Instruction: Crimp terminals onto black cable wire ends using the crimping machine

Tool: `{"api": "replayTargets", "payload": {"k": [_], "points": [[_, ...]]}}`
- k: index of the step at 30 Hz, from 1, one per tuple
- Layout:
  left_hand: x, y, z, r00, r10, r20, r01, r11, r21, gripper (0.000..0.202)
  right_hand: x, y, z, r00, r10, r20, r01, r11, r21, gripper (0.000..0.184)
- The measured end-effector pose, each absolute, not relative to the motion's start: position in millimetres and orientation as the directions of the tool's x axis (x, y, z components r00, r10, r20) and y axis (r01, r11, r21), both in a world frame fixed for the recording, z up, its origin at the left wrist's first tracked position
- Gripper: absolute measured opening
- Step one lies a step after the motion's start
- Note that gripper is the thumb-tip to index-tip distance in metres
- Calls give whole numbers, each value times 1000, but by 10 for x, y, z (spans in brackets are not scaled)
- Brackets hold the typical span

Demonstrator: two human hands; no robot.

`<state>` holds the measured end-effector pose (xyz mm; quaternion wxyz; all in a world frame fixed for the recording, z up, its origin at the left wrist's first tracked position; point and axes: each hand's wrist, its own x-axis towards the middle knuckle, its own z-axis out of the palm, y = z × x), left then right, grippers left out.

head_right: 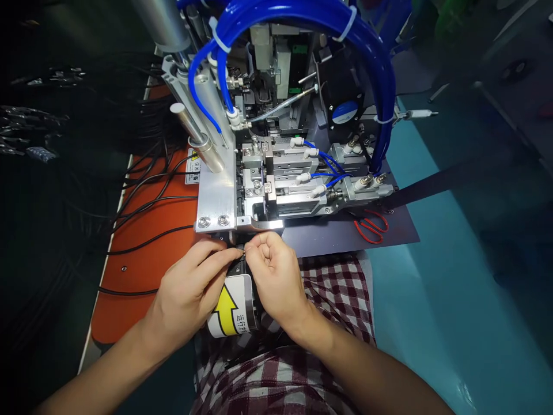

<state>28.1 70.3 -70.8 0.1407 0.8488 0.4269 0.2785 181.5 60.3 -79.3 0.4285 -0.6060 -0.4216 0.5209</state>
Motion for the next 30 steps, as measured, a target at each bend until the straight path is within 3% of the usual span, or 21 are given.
{"api": "replayTargets", "payload": {"k": [3,7,12,22,30], "points": [[278,703,-703,483,801,352,644,-598,477,24,1780,631,-771,140,942,-306,10,-310,-951,15],[279,708,-699,493,801,339,638,-598,485,25,1763,692,-718,158,878,-452,-137,-434,-890,12],[282,703,-698,485,802,348,629,-596,499,24,1858,707,-700,62,804,-592,-343,-540,-769,28],[280,699,-702,480,817,321,638,-576,511,25,1989,604,-701,28,851,-524,-170,-512,-842,22],[278,697,-699,484,817,314,635,-575,517,24,1978,627,-723,-23,860,-510,-158,-506,-848,16]]}}
